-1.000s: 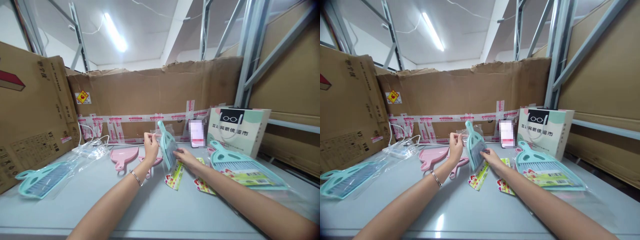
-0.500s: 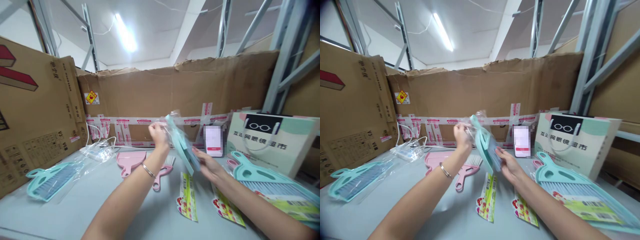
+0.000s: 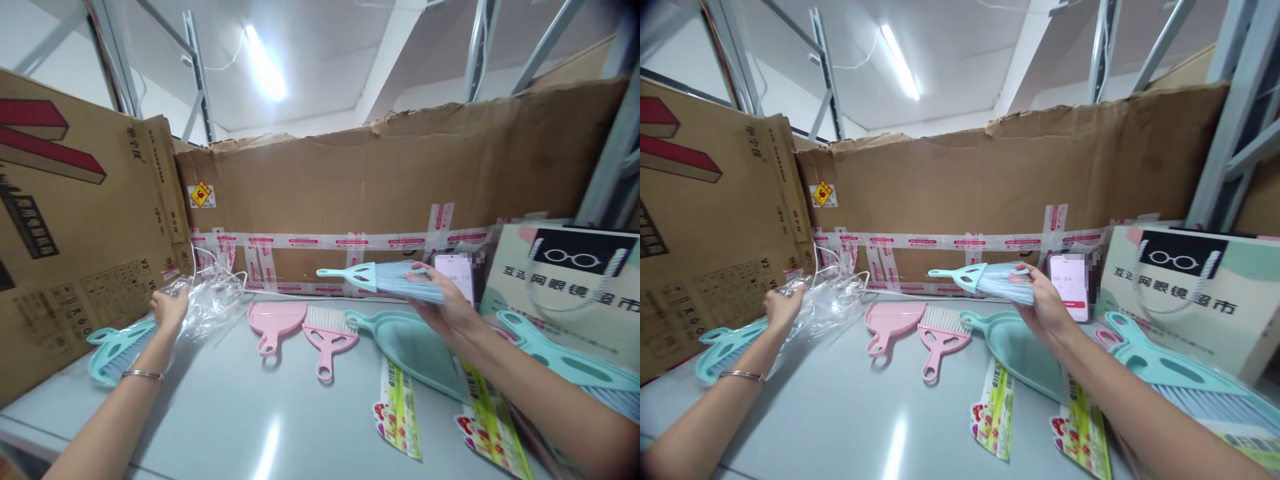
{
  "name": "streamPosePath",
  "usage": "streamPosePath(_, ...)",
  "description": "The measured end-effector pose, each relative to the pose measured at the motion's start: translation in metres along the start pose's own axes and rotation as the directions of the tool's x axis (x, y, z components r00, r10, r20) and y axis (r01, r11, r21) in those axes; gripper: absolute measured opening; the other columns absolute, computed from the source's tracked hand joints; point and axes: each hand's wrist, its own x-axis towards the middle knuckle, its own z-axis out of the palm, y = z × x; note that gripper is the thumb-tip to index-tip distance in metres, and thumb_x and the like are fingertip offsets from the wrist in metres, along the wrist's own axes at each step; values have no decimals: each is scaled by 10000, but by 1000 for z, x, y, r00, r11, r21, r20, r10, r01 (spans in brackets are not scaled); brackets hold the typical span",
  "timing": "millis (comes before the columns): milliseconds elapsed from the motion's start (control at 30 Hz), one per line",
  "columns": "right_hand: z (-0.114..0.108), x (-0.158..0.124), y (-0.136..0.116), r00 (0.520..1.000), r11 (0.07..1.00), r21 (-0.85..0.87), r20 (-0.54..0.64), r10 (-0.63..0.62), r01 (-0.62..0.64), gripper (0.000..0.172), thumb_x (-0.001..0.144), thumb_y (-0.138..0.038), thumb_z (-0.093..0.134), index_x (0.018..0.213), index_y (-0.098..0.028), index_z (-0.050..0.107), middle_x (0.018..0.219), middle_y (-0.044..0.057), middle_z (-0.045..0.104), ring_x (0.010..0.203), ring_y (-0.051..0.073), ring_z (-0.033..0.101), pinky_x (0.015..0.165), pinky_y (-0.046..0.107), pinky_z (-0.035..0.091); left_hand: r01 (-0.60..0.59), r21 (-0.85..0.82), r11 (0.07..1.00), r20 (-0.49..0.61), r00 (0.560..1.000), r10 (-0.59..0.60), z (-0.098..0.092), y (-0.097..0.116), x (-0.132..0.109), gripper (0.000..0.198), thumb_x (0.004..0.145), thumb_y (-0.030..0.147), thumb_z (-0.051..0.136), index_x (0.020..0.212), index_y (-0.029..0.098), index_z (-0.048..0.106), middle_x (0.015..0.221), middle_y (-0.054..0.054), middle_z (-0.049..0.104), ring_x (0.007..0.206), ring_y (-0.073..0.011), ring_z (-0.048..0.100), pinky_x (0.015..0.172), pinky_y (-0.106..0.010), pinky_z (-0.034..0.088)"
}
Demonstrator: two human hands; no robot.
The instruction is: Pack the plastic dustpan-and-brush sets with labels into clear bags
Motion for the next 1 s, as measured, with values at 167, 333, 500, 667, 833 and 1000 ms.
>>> streamPosePath(167,24,11,-4,979,996,-87,201,29,-12,255,655,-176,633,831,-232,457,662,-48,581,525,86,555,529,194,453,-364,-9,931,-134,923,360,-6,56,-46,675,780,440,513,1331,143,262,1468,-186,125,1308,-345,221,1032,-535,176)
streamPosePath(333,53,20,7,888,965,-246,416,193,-95,252,651,-222,629,843,-223,466,601,-58,546,491,92,524,503,208,407,108,-441,891,842,395,368,-9,114,-114,549,760,476,535,1244,225,473,1033,-135,622,756,-200,628,604,-308,492)
streamPosePath(500,47,37,21,971,923,-383,205,122,-35,419,706,-383,599,1073,-267,431,807,-12,590,665,133,575,597,266,458,277,-434,857,882,326,341,0,110,-129,557,701,394,631,1218,218,521,661,-10,589,467,-69,453,392,-170,298)
streamPosePath(667,3,30,51,911,282,-890,399,102,358,446,623,-384,666,1012,-198,551,986,89,586,912,237,552,809,370,419,118,-502,857,665,686,296,7,89,-104,489,642,393,670,1065,150,627,646,-16,597,546,-103,504,454,-191,383)
streamPosePath(833,-4,13,86,830,-330,-768,450,329,548,270,692,-135,542,953,-160,607,960,135,611,944,283,545,756,347,388,-108,-539,835,513,744,427,-1,91,-103,389,698,432,601,1002,198,664,612,-11,633,541,-139,548,481,-231,447)
streamPosePath(1000,17,15,48,861,-409,-771,501,85,489,386,705,30,374,1022,-112,542,899,153,612,855,262,557,716,340,380,-612,-385,691,411,556,722,-3,92,-144,292,772,380,528,978,229,671,831,-75,706,655,-188,635,655,-301,512)
